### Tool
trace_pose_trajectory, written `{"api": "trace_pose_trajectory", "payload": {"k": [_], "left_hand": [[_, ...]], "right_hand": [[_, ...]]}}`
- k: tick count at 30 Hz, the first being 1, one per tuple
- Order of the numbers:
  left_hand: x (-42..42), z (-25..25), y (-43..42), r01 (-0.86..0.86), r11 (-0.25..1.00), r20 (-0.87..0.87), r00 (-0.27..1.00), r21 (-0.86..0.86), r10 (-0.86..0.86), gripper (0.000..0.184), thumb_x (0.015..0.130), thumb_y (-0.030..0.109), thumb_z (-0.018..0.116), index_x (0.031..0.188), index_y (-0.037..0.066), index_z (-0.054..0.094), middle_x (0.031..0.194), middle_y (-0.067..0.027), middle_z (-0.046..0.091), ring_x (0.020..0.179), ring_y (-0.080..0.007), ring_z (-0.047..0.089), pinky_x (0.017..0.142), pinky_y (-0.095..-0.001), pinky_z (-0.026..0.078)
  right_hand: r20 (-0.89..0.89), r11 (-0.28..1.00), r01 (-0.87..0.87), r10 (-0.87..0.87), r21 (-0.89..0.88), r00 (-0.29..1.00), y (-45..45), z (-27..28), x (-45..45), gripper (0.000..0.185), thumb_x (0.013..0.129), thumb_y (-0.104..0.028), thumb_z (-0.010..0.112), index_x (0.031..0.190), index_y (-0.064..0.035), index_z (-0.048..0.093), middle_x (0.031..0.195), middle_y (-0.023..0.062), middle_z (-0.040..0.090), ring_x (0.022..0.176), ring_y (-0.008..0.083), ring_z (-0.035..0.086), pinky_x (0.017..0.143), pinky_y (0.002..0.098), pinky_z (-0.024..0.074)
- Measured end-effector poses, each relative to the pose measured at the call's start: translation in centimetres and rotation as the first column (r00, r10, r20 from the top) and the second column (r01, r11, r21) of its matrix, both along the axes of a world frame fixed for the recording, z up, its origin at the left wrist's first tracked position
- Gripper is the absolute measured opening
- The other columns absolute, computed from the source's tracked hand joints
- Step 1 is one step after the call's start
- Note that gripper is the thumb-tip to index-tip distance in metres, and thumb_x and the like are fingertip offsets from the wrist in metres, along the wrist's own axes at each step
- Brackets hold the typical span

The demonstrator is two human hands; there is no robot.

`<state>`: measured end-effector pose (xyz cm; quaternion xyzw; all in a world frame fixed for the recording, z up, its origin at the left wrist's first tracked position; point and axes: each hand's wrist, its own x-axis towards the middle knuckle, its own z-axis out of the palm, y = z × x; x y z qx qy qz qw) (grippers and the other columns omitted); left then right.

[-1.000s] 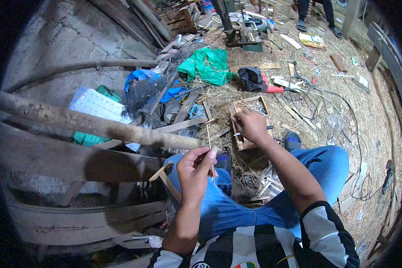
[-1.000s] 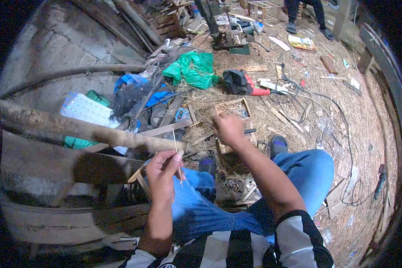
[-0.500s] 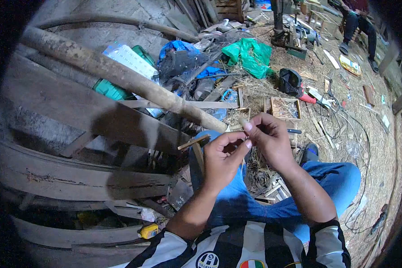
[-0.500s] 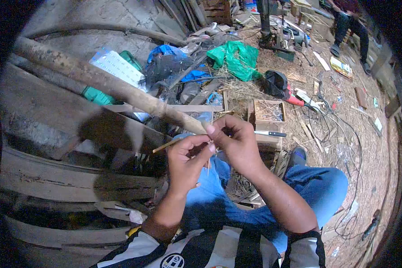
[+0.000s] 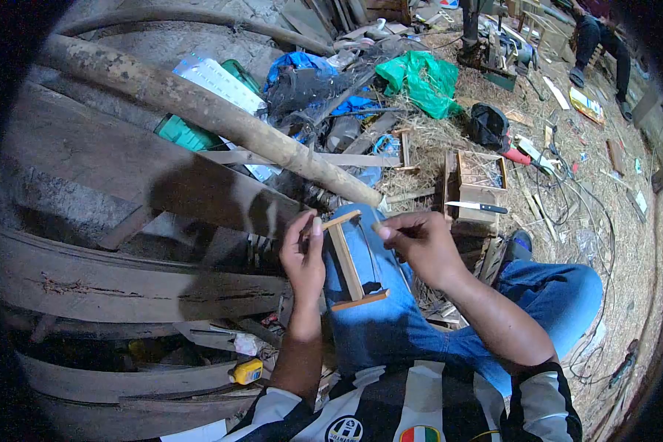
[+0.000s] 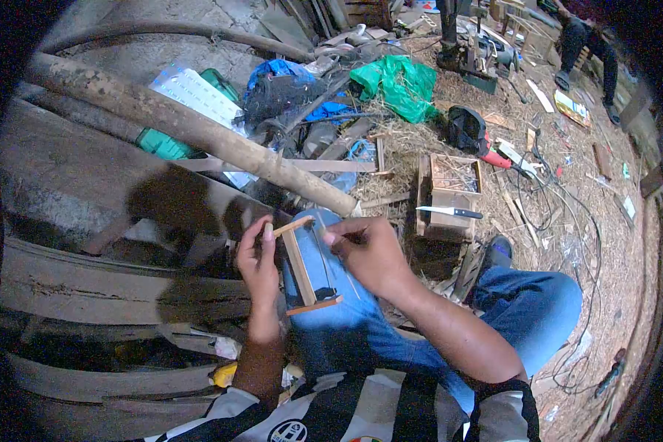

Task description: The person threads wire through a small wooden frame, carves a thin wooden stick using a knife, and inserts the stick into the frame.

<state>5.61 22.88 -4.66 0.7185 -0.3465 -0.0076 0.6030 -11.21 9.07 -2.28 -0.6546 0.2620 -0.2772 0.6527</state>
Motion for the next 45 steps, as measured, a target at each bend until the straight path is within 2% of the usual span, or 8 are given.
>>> {"api": "trace_pose_trajectory", "payload": {"k": [1,5,7,8,10,11,19,45], "left_hand": [[0.0,-0.2,-0.2,0.054,0.997,-0.173,0.983,-0.060,-0.064,0.023,0.097,0.010,0.068,0.118,0.000,0.067,0.109,-0.0080,0.071,0.101,-0.0157,0.065,0.093,-0.0301,0.050],[0.7,-1.2,-0.7,0.126,0.992,-0.187,0.974,-0.009,-0.125,0.021,0.097,0.010,0.069,0.115,-0.001,0.069,0.111,-0.0088,0.071,0.101,-0.0136,0.065,0.091,-0.0285,0.050],[0.9,-1.6,-0.9,0.114,0.993,-0.169,0.979,-0.008,-0.114,0.017,0.095,0.009,0.070,0.109,-0.001,0.072,0.108,-0.0088,0.071,0.100,-0.0132,0.065,0.089,-0.0277,0.051],[1.0,-1.7,-1.0,0.128,0.992,-0.109,0.986,-0.005,-0.128,0.016,0.094,0.007,0.071,0.107,-0.002,0.072,0.107,-0.0088,0.071,0.099,-0.0133,0.065,0.088,-0.0274,0.051],[1.2,-1.9,-0.9,0.141,0.990,-0.051,0.989,0.001,-0.141,0.015,0.093,0.006,0.072,0.105,-0.002,0.073,0.105,-0.0087,0.071,0.098,-0.0135,0.065,0.086,-0.0271,0.051],[1.3,-2.1,-0.9,0.137,0.991,-0.060,0.989,0.002,-0.136,0.014,0.093,0.005,0.072,0.104,-0.003,0.073,0.105,-0.0088,0.071,0.096,-0.0136,0.065,0.085,-0.0267,0.051],[1.3,-1.8,-1.1,0.117,0.993,-0.049,0.992,0.028,-0.115,0.014,0.092,0.007,0.074,0.099,-0.004,0.074,0.098,-0.0081,0.071,0.088,-0.0129,0.064,0.079,-0.0262,0.050],[1.0,-1.7,-1.2,0.105,0.994,-0.061,0.993,0.013,-0.105,0.012,0.092,0.007,0.073,0.099,-0.003,0.075,0.095,-0.0077,0.070,0.087,-0.0125,0.064,0.078,-0.0264,0.050]], "right_hand": [[-0.004,1.000,-0.001,0.001,0.006,1.000,0.3,-0.2,0.1,0.020,0.093,-0.016,0.075,0.091,0.0037,0.075,0.080,0.0031,0.071,0.069,0.0081,0.060,0.063,0.0271,0.0500],[-0.151,0.994,-0.092,0.098,0.052,0.984,0.9,0.1,0.8,0.020,0.091,-0.016,0.076,0.089,0.0038,0.075,0.076,0.0054,0.073,0.067,0.0085,0.060,0.064,0.0299,0.0507],[-0.218,0.995,-0.094,0.098,0.029,0.971,0.9,0.4,1.2,0.024,0.087,-0.019,0.077,0.092,0.0047,0.075,0.085,0.0203,0.075,0.076,0.0236,0.074,0.074,0.0381,0.0556],[-0.220,0.995,-0.092,0.097,0.031,0.971,0.9,0.1,1.3,0.024,0.087,-0.019,0.077,0.092,0.0047,0.075,0.085,0.0203,0.075,0.076,0.0236,0.074,0.074,0.0381,0.0556],[-0.205,0.994,-0.094,0.082,-0.049,0.975,1.1,-0.5,1.7,0.024,0.090,-0.020,0.076,0.091,0.0047,0.076,0.074,0.0115,0.073,0.067,0.0091,0.062,0.065,0.0320,0.0519],[-0.207,0.994,-0.096,0.084,-0.048,0.975,1.2,-0.4,1.8,0.024,0.090,-0.020,0.076,0.091,0.0047,0.076,0.074,0.0115,0.073,0.067,0.0091,0.062,0.065,0.0320,0.0519],[-0.241,0.985,-0.127,0.097,-0.112,0.966,1.5,0.2,2.5,0.026,0.088,-0.021,0.075,0.095,0.0038,0.076,0.081,0.0203,0.074,0.069,0.0203,0.071,0.069,0.0368,0.0549],[-0.291,0.984,-0.061,0.010,-0.168,0.957,2.3,-0.1,3.4,0.023,0.086,-0.019,0.076,0.089,0.0039,0.075,0.082,0.0219,0.074,0.072,0.0296,0.075,0.071,0.0399,0.0574]]}}
